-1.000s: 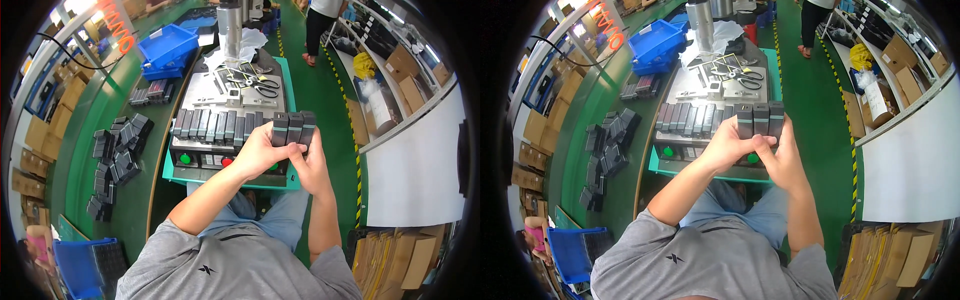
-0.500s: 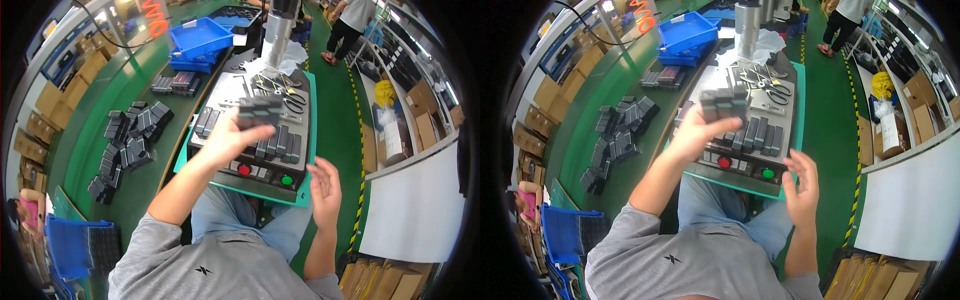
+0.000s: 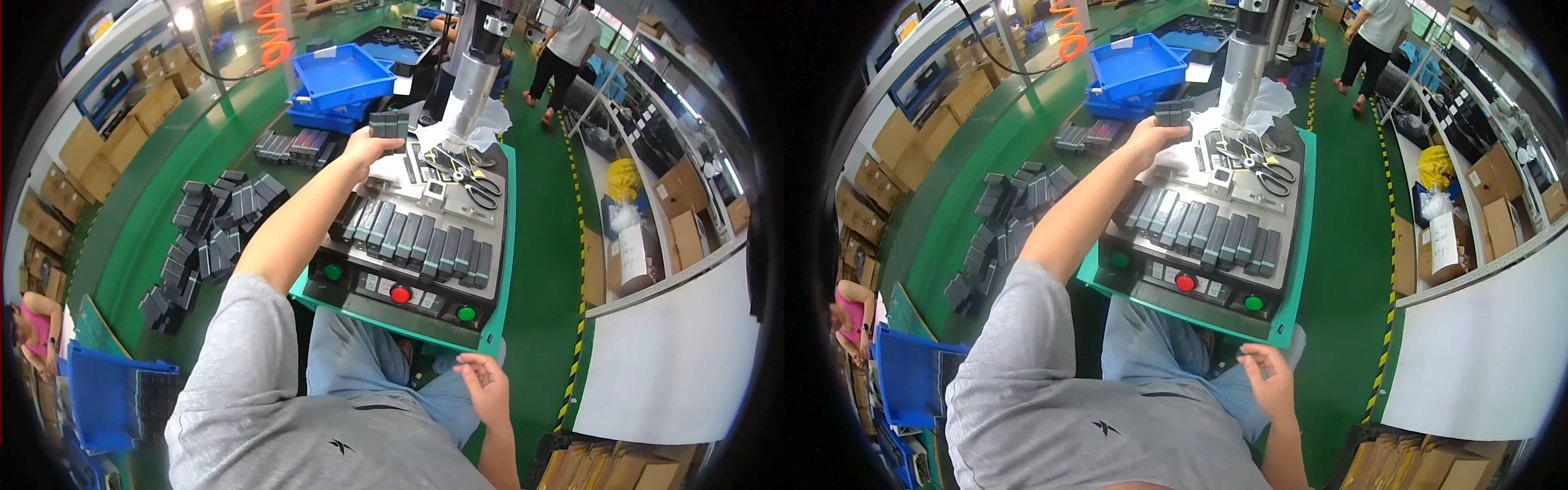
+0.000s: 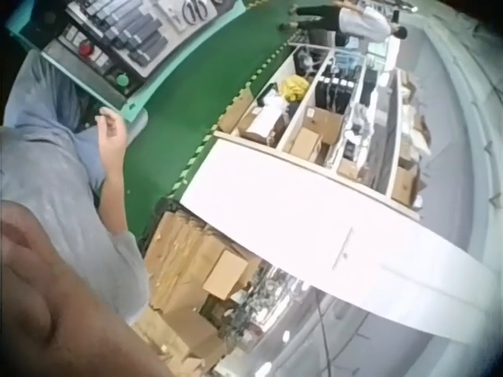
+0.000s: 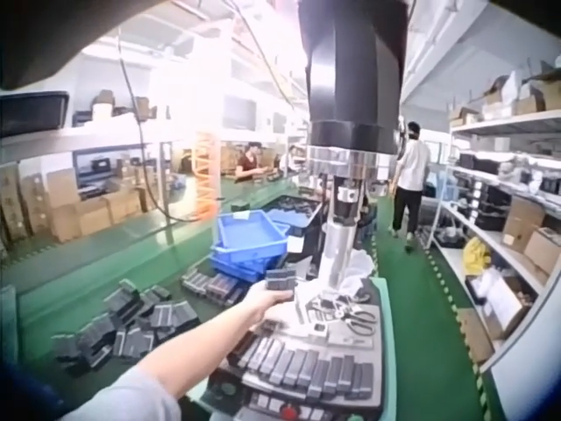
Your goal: Testing electronic components using a specialized machine and organizing them into a blue crate.
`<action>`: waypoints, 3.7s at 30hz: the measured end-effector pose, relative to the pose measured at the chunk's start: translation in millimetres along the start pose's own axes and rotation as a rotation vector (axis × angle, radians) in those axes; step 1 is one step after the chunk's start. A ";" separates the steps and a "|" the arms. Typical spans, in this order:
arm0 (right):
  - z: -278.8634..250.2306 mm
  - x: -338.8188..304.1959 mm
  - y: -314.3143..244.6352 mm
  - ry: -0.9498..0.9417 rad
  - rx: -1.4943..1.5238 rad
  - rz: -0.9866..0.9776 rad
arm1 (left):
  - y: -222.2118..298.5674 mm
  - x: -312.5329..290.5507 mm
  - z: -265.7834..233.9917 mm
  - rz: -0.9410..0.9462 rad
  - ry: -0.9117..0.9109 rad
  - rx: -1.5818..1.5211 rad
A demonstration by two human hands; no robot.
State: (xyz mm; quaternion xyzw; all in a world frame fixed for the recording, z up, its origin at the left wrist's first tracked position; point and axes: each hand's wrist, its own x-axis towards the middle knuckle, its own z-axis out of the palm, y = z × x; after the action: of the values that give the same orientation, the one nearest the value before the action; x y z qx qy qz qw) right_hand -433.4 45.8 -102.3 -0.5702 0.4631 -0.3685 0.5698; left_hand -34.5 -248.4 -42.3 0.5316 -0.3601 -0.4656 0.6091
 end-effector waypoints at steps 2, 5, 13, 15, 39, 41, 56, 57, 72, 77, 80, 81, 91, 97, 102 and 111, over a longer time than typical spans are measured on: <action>0.3 -9.9 9.0 0.022 0.002 0.019 | -2.9 13.2 2.1 0.025 -0.075 0.123; 2.3 -22.3 20.2 0.060 -0.007 0.120 | -3.9 23.8 7.0 0.021 -0.107 0.249; 10.0 -36.6 47.8 0.077 -0.021 0.221 | -2.8 52.2 -6.9 0.027 -0.309 0.474; 12.2 -38.8 50.2 0.087 -0.026 0.249 | 4.2 52.0 -6.2 -0.006 -0.335 0.517; 4.2 -44.3 106.6 0.037 -0.018 0.286 | -15.8 59.8 21.1 0.060 -0.194 1.485; 2.3 -40.6 109.1 0.031 -0.018 0.267 | -16.7 55.1 23.2 0.142 -0.197 1.417; 11.4 -21.0 102.5 -0.056 -0.062 0.217 | -3.5 35.2 15.1 0.190 -0.268 1.325; 12.1 -20.2 103.3 -0.066 -0.063 0.219 | -2.6 35.6 13.4 0.186 -0.309 1.324; 13.6 -13.9 90.2 -0.035 -0.031 0.212 | 60.2 -31.2 -107.8 0.585 0.033 1.272; 14.3 -13.6 86.3 -0.053 -0.009 0.200 | 96.4 -104.1 -191.6 -0.100 -0.088 1.590; 23.3 -1.2 79.0 -0.066 -0.025 0.193 | 76.5 -127.8 -215.5 -0.188 -0.191 1.592; 26.7 2.8 75.5 -0.115 -0.030 0.170 | 72.0 -127.8 -230.8 -0.131 -0.172 1.574; 34.6 14.1 8.6 -0.141 0.001 0.058 | 81.2 -171.5 -159.6 0.105 0.026 0.767; 55.6 69.6 -76.4 -0.095 -0.118 -0.341 | 41.8 -233.2 -49.8 -0.068 -0.446 -0.003; 82.1 103.8 -121.4 -0.184 -0.193 -0.451 | 0.1 -252.2 -12.7 -0.280 -0.554 -0.147; 69.3 126.5 -106.7 -0.253 0.211 -0.208 | -31.4 -273.9 -40.3 -0.150 -0.419 -0.030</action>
State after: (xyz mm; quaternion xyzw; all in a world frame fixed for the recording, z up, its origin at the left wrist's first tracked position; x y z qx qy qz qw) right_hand -318.2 -61.0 -15.6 -0.5940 0.2852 -0.3971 0.6389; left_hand -86.8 24.3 -64.9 0.4394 -0.4312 -0.6150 0.4927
